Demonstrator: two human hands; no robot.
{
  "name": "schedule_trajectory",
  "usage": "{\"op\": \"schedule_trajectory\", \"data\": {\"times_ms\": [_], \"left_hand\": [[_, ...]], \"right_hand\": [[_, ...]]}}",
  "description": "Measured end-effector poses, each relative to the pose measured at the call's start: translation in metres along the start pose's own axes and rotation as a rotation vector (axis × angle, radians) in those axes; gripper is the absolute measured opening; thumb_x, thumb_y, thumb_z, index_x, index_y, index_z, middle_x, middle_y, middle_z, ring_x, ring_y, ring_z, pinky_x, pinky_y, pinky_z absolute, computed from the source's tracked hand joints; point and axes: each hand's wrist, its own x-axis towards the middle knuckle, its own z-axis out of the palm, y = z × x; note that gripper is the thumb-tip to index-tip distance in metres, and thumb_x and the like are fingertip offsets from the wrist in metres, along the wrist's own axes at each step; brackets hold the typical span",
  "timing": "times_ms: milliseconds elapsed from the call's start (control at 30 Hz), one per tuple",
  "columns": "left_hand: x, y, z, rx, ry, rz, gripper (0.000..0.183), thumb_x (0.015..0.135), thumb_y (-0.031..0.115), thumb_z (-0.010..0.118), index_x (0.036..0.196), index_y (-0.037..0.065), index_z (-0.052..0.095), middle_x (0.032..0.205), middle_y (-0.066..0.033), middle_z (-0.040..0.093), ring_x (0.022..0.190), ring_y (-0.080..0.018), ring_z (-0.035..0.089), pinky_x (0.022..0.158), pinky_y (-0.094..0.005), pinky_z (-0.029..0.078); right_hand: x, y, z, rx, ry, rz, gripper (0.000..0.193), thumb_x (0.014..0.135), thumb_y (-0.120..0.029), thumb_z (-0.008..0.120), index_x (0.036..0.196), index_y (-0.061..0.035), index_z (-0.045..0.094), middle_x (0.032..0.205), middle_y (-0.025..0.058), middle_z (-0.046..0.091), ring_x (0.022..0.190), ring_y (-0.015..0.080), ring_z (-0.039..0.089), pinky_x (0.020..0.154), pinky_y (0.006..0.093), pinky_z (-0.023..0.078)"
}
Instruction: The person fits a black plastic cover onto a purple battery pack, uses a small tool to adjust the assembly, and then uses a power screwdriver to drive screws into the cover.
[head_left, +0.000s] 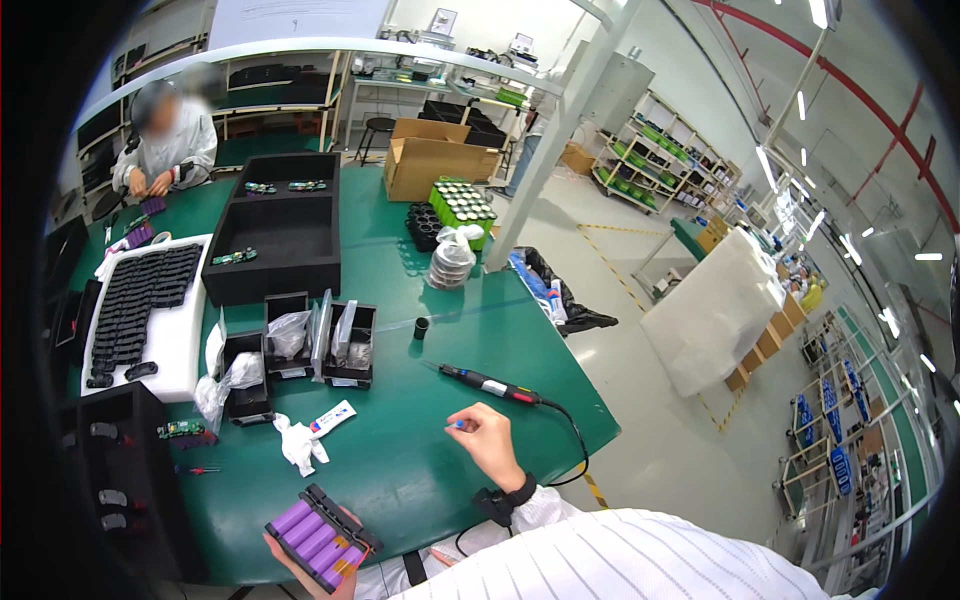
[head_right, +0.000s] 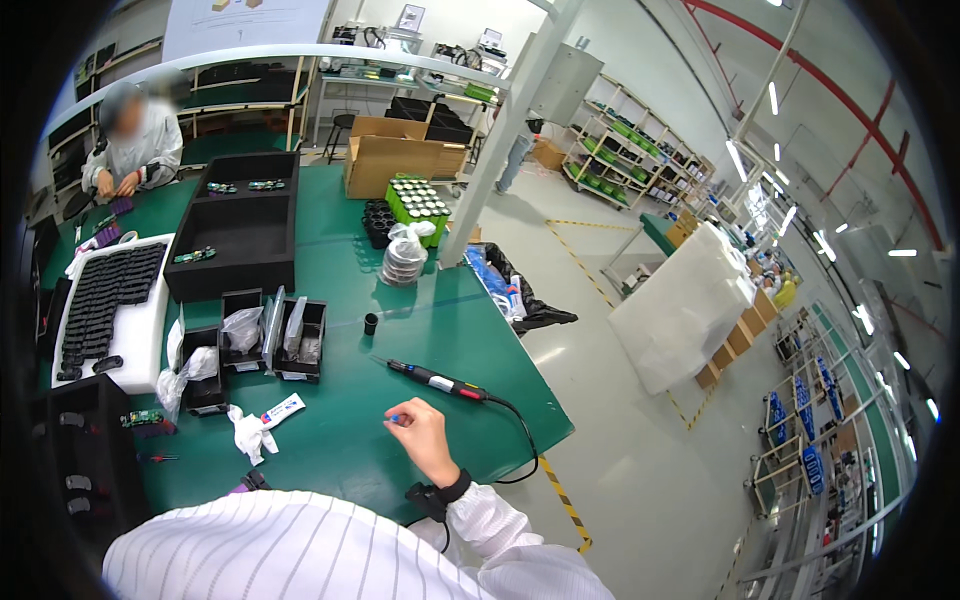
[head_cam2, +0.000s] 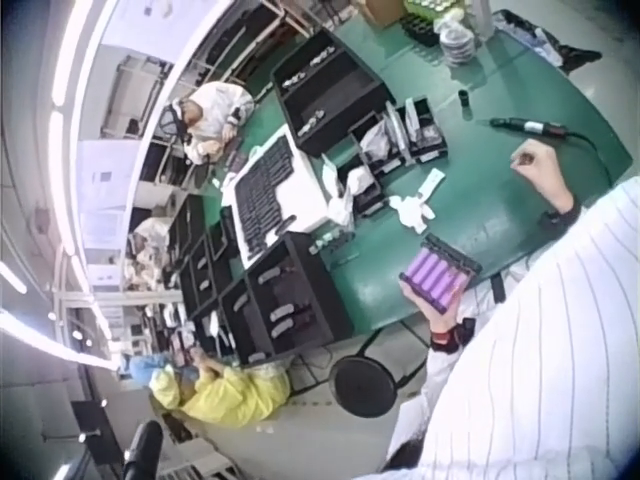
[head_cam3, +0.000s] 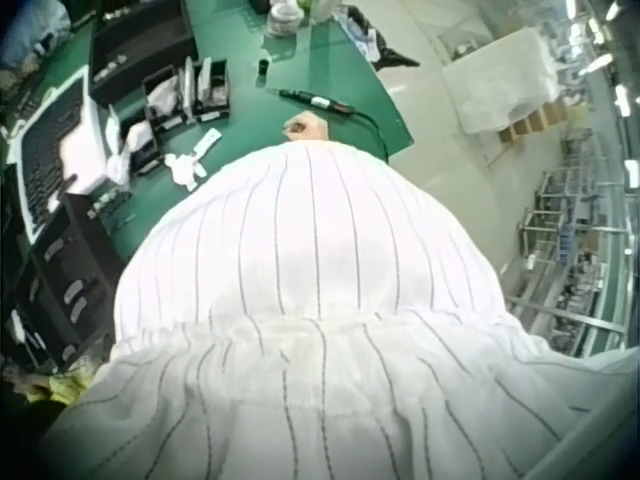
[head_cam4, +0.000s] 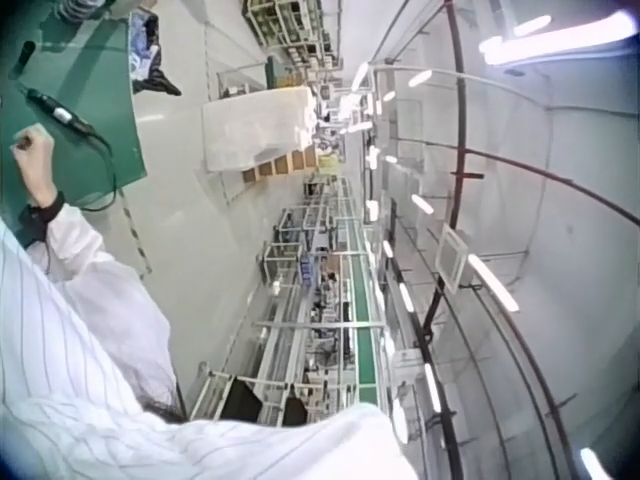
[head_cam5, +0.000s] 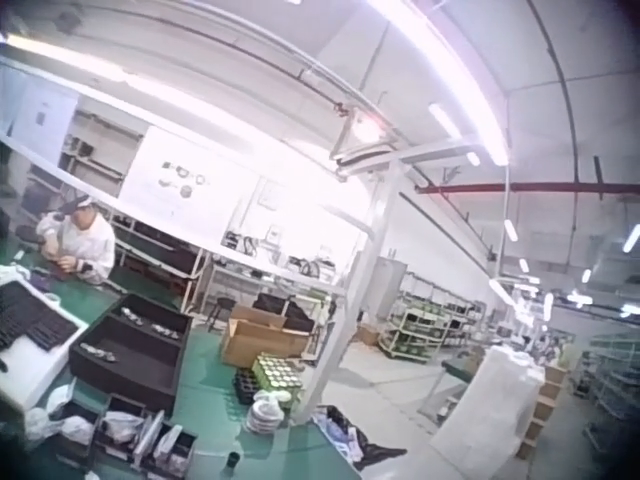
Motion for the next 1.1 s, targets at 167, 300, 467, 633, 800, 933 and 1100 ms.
{"op": "schedule_trajectory", "data": {"times_ms": [167,300,467,633,800,933,1100], "left_hand": [[0.003,-0.051,-0.067,-1.147,-0.310,-0.693,0.076,0.085,0.058,0.055,0.143,0.017,0.028,0.131,-0.0112,0.046,0.103,-0.0325,0.058,0.083,-0.0558,0.052],[0.027,0.099,0.037,-1.170,-0.434,-0.704,0.093,0.082,0.079,0.031,0.139,0.006,0.035,0.117,-0.0209,0.055,0.100,-0.0370,0.059,0.082,-0.0562,0.051],[0.020,0.102,0.026,-1.247,-0.531,-0.671,0.105,0.080,0.085,0.021,0.140,0.000,0.033,0.122,-0.0268,0.049,0.103,-0.0409,0.057,0.083,-0.0560,0.051],[0.011,0.097,0.018,-1.355,-0.519,-0.722,0.114,0.073,0.091,0.023,0.141,-0.001,0.031,0.121,-0.0264,0.048,0.096,-0.0439,0.058,0.077,-0.0529,0.052],[0.010,0.100,0.024,-1.364,-0.525,-0.725,0.119,0.069,0.093,0.025,0.146,0.002,0.023,0.119,-0.0265,0.049,0.093,-0.0443,0.058,0.074,-0.0532,0.052],[0.012,0.099,0.026,-1.421,-0.569,-0.575,0.120,0.068,0.093,0.029,0.149,0.005,0.018,0.120,-0.0279,0.047,0.095,-0.0441,0.057,0.077,-0.0555,0.050],[0.008,0.118,0.033,-1.690,-0.383,-0.703,0.119,0.068,0.091,0.035,0.150,0.006,0.015,0.125,-0.0281,0.045,0.105,-0.0426,0.053,0.083,-0.0575,0.048]], "right_hand": [[-0.008,0.009,0.020,-0.048,-0.119,-0.008,0.013,0.075,-0.007,0.073,0.084,-0.0012,0.066,0.076,0.0122,0.062,0.066,0.0234,0.063,0.060,0.0328,0.050],[-0.017,0.028,0.026,-0.100,-0.165,-0.022,0.013,0.083,-0.012,0.068,0.085,0.0000,0.063,0.075,0.0168,0.064,0.066,0.0295,0.065,0.060,0.0368,0.050],[-0.016,-0.017,0.020,0.382,-0.123,0.162,0.009,0.087,-0.005,0.067,0.087,0.0025,0.063,0.072,0.0055,0.065,0.064,0.0104,0.063,0.059,0.0233,0.050],[-0.034,-0.111,-0.001,0.787,-0.314,-0.122,0.009,0.087,0.003,0.060,0.093,0.0033,0.053,0.081,0.0171,0.064,0.068,0.0214,0.063,0.064,0.0307,0.054],[-0.041,-0.133,0.001,0.840,-0.411,-0.321,0.022,0.076,0.008,0.072,0.095,0.0038,0.061,0.080,0.0156,0.068,0.067,0.0211,0.065,0.058,0.0288,0.048],[-0.038,-0.145,0.004,0.762,-0.438,-0.416,0.024,0.075,0.008,0.071,0.096,0.0018,0.061,0.078,0.0121,0.067,0.062,0.0197,0.063,0.058,0.0309,0.047],[-0.035,-0.151,0.006,0.638,-0.420,-0.498,0.026,0.073,0.008,0.074,0.094,0.0017,0.061,0.076,0.0125,0.067,0.061,0.0222,0.063,0.057,0.0311,0.047]]}}
